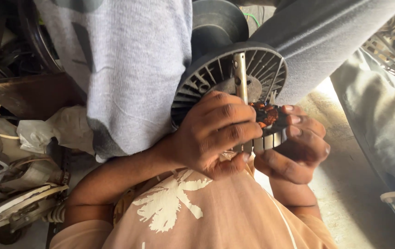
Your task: The person sits on the floor and works on a motor armature, using a screwdriver to adjust copper windings and inserting white insulating strips into the slots. The person also uses scissors to cut the strips and a small metal rod to press them into place.
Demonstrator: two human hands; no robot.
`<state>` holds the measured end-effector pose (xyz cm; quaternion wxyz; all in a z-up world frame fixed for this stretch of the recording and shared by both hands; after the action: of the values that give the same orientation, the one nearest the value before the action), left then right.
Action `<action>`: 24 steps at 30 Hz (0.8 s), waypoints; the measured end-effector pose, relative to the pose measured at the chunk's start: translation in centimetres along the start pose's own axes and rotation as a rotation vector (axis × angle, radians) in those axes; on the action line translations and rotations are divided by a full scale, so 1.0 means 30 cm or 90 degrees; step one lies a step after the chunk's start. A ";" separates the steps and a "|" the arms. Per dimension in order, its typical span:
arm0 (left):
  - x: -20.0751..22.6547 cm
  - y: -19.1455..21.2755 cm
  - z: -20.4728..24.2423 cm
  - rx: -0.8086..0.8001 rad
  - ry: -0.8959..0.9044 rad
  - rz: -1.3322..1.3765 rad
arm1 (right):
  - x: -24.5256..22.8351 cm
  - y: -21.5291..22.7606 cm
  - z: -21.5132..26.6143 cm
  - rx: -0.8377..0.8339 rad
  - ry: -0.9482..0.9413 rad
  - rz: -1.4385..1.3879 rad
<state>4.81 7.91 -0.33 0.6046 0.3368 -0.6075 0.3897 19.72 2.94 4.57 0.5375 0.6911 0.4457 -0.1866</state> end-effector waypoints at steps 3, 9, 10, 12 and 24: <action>0.002 -0.006 0.005 0.001 -0.013 -0.014 | -0.002 -0.011 -0.013 0.002 0.061 0.043; 0.002 -0.021 0.017 0.026 -0.013 -0.032 | -0.004 -0.015 -0.027 -0.002 0.041 0.024; 0.009 -0.012 0.009 0.033 -0.013 -0.035 | 0.014 -0.009 -0.027 0.022 0.008 -0.033; 0.039 0.000 0.000 0.039 -0.018 -0.060 | 0.046 0.016 -0.008 0.127 -0.052 -0.141; 0.142 0.094 0.287 0.103 0.148 -0.574 | 0.124 0.100 0.228 -0.115 -0.300 0.137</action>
<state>-1.93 1.90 4.02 0.7494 0.5672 -0.2966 0.1691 25.68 -1.81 1.14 0.7027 0.6212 0.2468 -0.2436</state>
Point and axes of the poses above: each hand's wrist, its own z-axis away from the middle knuckle, its own y-axis out of the back of the hand, x = y × z, the point moved 9 cm from there along -z, towards the middle knuckle, and after that the axes turned 11 degrees about y, right-handed, at the moved point
